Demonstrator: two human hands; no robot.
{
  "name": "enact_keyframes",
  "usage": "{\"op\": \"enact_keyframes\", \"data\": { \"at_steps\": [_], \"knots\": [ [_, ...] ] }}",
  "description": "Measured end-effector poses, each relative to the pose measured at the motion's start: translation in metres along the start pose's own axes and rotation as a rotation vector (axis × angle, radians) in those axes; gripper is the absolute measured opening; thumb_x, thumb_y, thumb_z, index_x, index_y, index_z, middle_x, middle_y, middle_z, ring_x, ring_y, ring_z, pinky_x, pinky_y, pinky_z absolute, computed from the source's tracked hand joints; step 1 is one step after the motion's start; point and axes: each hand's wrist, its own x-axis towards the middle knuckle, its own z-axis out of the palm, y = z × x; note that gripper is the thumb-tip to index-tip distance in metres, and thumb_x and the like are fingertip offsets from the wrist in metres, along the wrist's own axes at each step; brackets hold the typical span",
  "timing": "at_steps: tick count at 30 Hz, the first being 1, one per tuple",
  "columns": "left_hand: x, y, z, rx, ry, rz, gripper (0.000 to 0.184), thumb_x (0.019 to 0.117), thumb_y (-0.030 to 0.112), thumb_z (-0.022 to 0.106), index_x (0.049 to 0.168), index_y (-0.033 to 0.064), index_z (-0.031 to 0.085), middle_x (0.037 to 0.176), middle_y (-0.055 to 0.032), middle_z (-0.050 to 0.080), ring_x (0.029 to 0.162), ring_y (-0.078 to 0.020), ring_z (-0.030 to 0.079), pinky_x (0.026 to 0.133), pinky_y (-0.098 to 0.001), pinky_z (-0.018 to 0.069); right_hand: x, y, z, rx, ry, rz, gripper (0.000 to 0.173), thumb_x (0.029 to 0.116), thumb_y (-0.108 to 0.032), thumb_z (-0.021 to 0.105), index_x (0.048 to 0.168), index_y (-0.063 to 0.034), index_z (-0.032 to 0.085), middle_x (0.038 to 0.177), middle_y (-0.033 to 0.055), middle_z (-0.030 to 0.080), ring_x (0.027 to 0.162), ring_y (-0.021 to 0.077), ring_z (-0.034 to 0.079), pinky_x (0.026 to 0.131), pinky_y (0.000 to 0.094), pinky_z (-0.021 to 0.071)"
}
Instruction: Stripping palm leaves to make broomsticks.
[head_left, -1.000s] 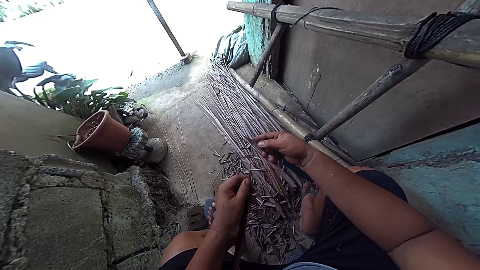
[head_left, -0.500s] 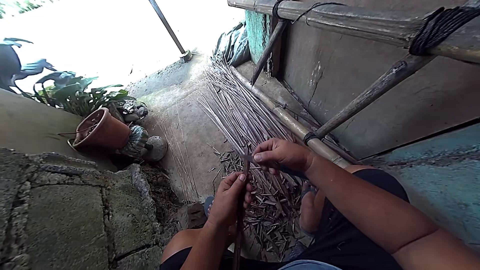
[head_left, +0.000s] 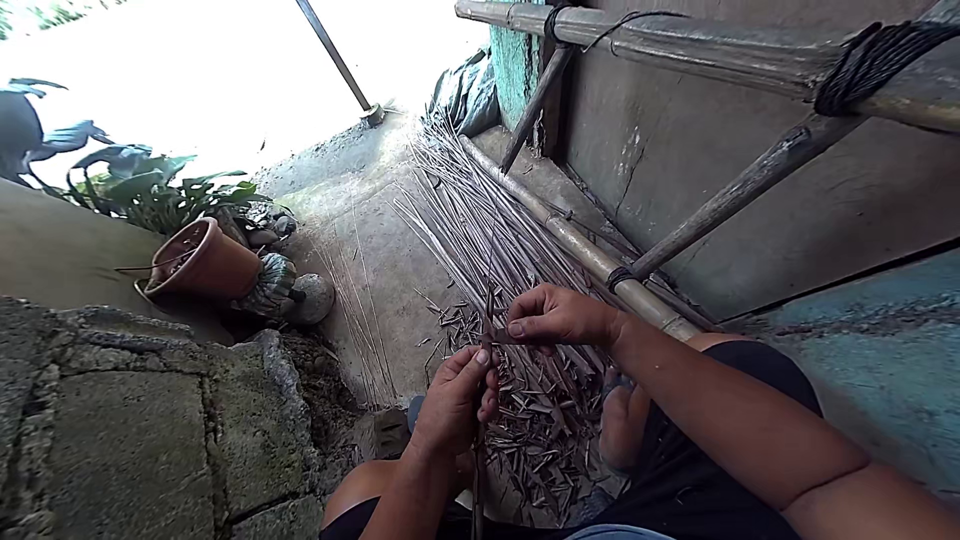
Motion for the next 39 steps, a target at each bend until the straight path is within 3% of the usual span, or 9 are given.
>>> {"op": "enact_keyframes", "data": {
  "at_steps": [7,19,27,36,39],
  "knots": [
    [0.0,0.002,0.0,0.054,0.068,0.027,0.023,0.1084,0.012,0.044,0.104,-0.0019,0.061,0.066,-0.0042,0.059,0.045,-0.006,0.054,0.044,-0.0185,0.0499,0.002,0.003,0.003,0.005,0.066,0.042,0.018,0.1002,-0.02,0.064,0.091,-0.0058,0.069,0.069,-0.0007,0.065,0.053,0.0061,0.059,0.05,0.0209,0.0503],
    [0.003,-0.005,0.002,0.051,-0.006,0.0,0.022,0.1075,0.015,0.048,0.099,0.0019,0.063,0.067,-0.0031,0.06,0.047,-0.0049,0.054,0.045,-0.018,0.0494,0.004,0.001,0.011,0.072,-0.067,0.058,0.017,0.1015,-0.02,0.062,0.097,-0.0044,0.068,0.07,0.0002,0.064,0.053,0.0065,0.059,0.049,0.0217,0.0512],
    [0.003,-0.003,0.0,0.062,0.0,-0.012,0.022,0.1074,0.014,0.047,0.102,0.0008,0.063,0.065,-0.0029,0.059,0.045,-0.005,0.054,0.044,-0.0181,0.0487,0.002,-0.001,-0.002,-0.043,0.131,0.024,0.018,0.1007,-0.021,0.063,0.093,-0.0057,0.069,0.069,-0.0014,0.065,0.054,0.0056,0.059,0.051,0.0212,0.0509],
    [-0.003,-0.005,-0.004,0.151,0.018,0.044,0.022,0.1067,0.012,0.049,0.101,-0.0012,0.065,0.07,-0.0074,0.064,0.048,-0.0083,0.058,0.045,-0.021,0.0513,0.005,-0.011,-0.016,0.037,0.491,0.06,0.017,0.1051,-0.013,0.057,0.096,-0.0005,0.065,0.071,0.0058,0.066,0.052,0.0089,0.059,0.051,0.0217,0.0522],
    [-0.002,-0.006,-0.003,0.234,0.078,0.09,0.022,0.1063,0.011,0.05,0.104,-0.0041,0.066,0.072,-0.0102,0.067,0.049,-0.0109,0.06,0.046,-0.0235,0.0537,0.002,-0.016,-0.014,0.075,0.362,0.082,0.013,0.1039,-0.01,0.056,0.106,-0.0014,0.066,0.075,0.006,0.067,0.054,0.009,0.061,0.05,0.0217,0.053]
  ]
}}
